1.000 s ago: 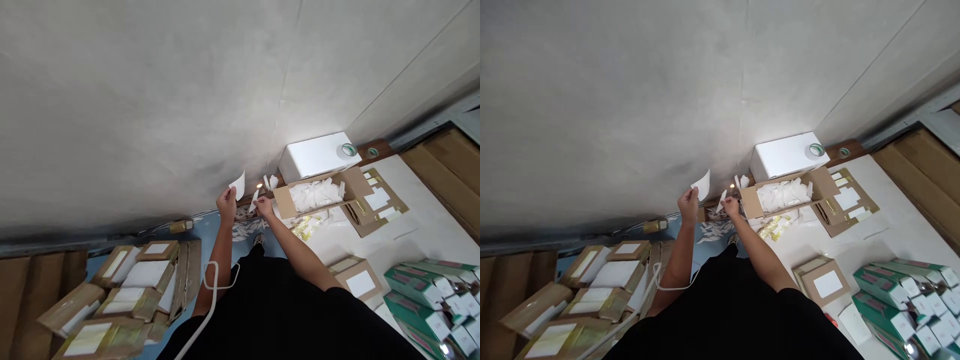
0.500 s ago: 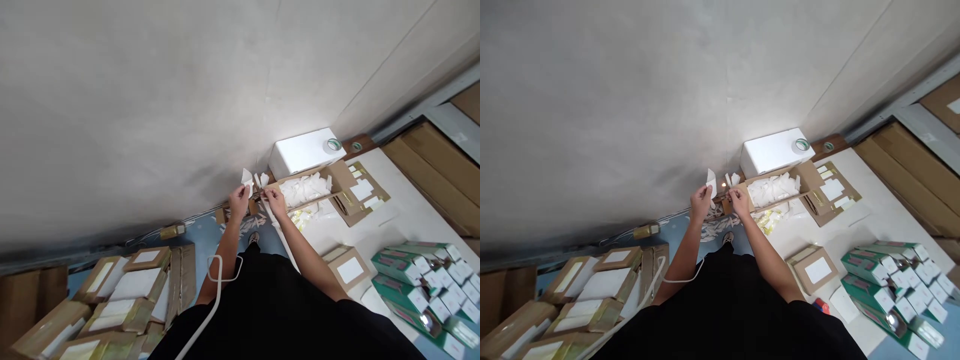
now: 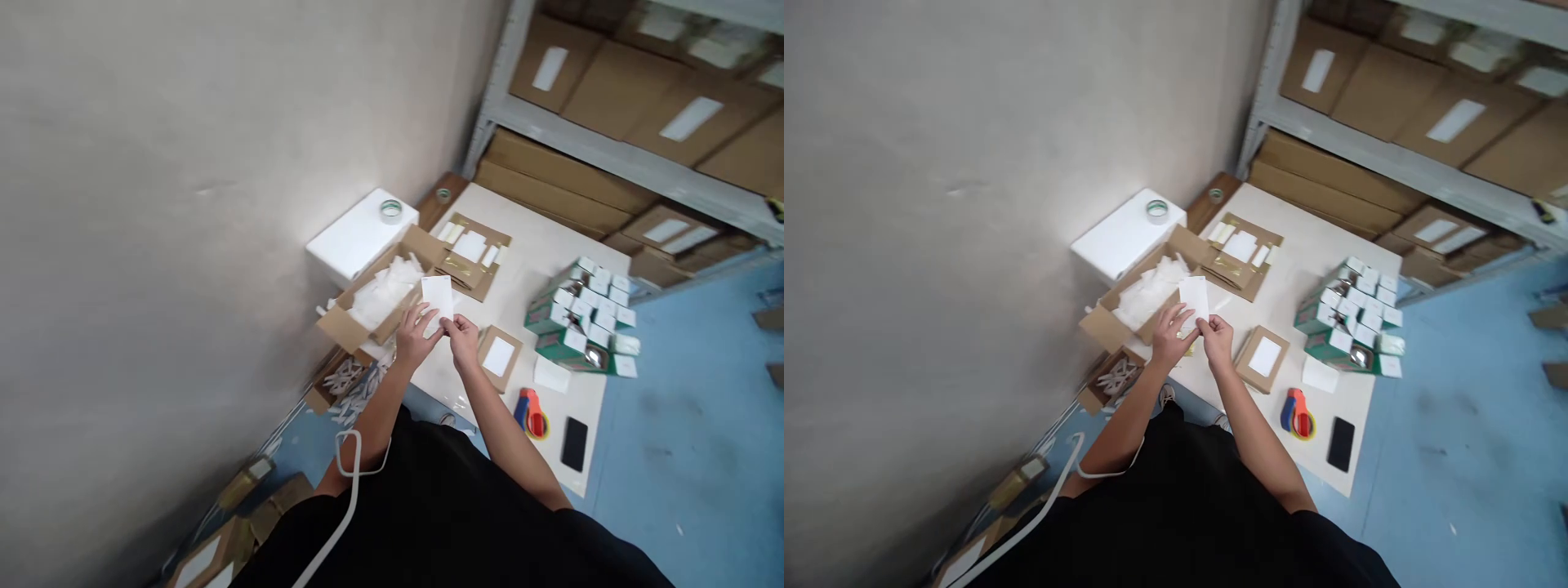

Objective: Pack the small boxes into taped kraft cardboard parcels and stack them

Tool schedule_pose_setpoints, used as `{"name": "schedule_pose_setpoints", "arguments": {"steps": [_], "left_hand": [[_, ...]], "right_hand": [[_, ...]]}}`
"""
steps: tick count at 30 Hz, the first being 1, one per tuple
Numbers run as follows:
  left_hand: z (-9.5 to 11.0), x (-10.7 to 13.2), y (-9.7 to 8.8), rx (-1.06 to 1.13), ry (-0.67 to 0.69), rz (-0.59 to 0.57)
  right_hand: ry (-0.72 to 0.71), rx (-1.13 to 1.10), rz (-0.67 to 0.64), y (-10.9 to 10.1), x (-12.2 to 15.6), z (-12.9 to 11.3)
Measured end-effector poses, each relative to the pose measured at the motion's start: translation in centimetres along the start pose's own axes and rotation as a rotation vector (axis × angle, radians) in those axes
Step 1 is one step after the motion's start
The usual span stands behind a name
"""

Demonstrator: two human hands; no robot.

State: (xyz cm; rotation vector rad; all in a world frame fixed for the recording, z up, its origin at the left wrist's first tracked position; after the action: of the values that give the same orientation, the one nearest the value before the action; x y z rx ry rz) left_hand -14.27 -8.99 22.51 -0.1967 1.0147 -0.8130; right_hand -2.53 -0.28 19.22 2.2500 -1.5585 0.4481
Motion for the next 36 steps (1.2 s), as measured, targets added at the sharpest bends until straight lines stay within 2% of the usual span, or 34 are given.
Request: {"name": "schedule_pose_setpoints", "arguments": {"steps": [3, 5, 7, 9, 12, 16, 23, 29, 36], "left_hand": [[2.4, 0.3, 5.8, 0.171, -0.015, -0.124], [2.8, 1.3, 9.2, 0.301, -0.178, -0.113], [2.5, 2.9, 12.2, 0.432, -0.405, -0.048], [2.3, 4.6, 15.0, 0.564, -0.571, -0.026], [2.2, 6.4, 18.5, 0.697, -0.683, -0.077], [1.8, 8.3, 20.8, 0.656, -0.746, -0.131], [0.4, 11.2, 23.0, 0.341, -0.7, -0.359], [-1.4, 13.9, 24.8, 0.188, -0.732, -0.532], [-2.4, 15.2, 26.5, 0.111, -0.724, -0.671]], "right_hand": [[0.023, -0.072, 0.138, -6.9, -0.6, 0.4], [0.047, -0.073, 0.156, -10.6, -0.9, 1.0], [0.071, -0.062, 0.139, -13.6, -0.9, 2.0], [0.093, -0.064, 0.127, -16.0, -0.7, 3.3], [0.131, -0.08, 0.153, -18.9, -0.3, 5.9], [0.158, 0.004, 0.27, -22.1, -0.5, 9.6], [0.269, 0.295, 0.37, -24.5, -2.4, 14.7], [0.305, 0.48, 0.448, -23.9, -3.1, 17.5], [0.392, 0.576, 0.514, -23.5, -3.7, 19.8]]}}
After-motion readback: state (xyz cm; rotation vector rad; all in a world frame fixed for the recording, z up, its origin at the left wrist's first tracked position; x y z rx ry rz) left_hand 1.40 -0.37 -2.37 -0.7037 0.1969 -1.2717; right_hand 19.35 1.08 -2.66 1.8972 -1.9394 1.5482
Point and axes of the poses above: each hand's wrist, its own x-axis away from the middle knuckle, its own y-axis out of the palm, z = x × y, the point moved 7 cm from there along -x, towards the middle knuckle, and after that the axes turned 14 degrees about y, right-handed, at the moved point
